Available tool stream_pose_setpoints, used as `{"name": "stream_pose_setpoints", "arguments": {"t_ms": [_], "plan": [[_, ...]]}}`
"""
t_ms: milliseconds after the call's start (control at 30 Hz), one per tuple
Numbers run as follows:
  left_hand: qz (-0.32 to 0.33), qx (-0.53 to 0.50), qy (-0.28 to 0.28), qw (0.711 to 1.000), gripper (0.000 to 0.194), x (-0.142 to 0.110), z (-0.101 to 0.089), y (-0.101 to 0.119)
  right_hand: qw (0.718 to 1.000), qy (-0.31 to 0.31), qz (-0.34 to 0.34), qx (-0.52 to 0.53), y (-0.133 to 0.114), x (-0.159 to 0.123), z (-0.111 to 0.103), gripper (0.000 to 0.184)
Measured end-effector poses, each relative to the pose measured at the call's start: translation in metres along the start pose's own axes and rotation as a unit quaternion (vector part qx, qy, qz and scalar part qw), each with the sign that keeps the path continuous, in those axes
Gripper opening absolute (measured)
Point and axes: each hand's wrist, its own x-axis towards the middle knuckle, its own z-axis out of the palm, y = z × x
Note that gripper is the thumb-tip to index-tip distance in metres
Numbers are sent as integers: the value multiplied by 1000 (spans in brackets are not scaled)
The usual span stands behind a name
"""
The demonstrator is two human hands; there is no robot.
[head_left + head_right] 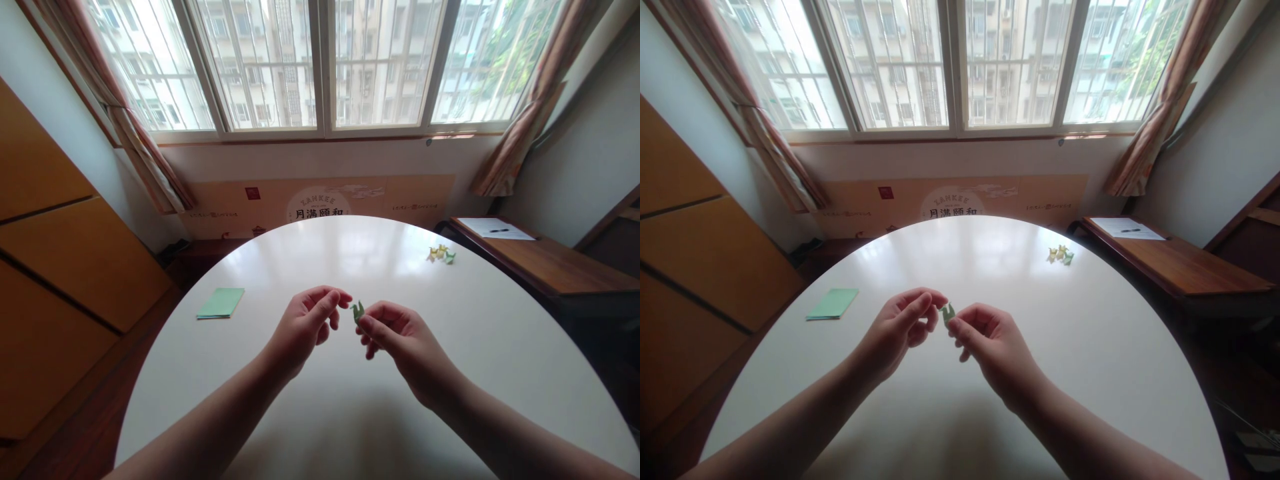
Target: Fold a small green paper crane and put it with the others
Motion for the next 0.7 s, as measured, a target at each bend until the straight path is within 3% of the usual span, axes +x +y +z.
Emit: {"name": "stream_pose_setpoints", "arguments": {"t_ms": [167, 400, 700], "plan": [[39, 79, -7, 996, 32, -4, 5, 1, 995, 22, -34, -88, 1, 2, -3, 32], [86, 178, -15, 980, 22, -3, 1, 6, 991, 42, -47, -115, 0, 4, -7, 40], [168, 313, -31, 934, 9, -6, -2, 11, 968, 35, -148, -199, -5, 4, -10, 15]]}}
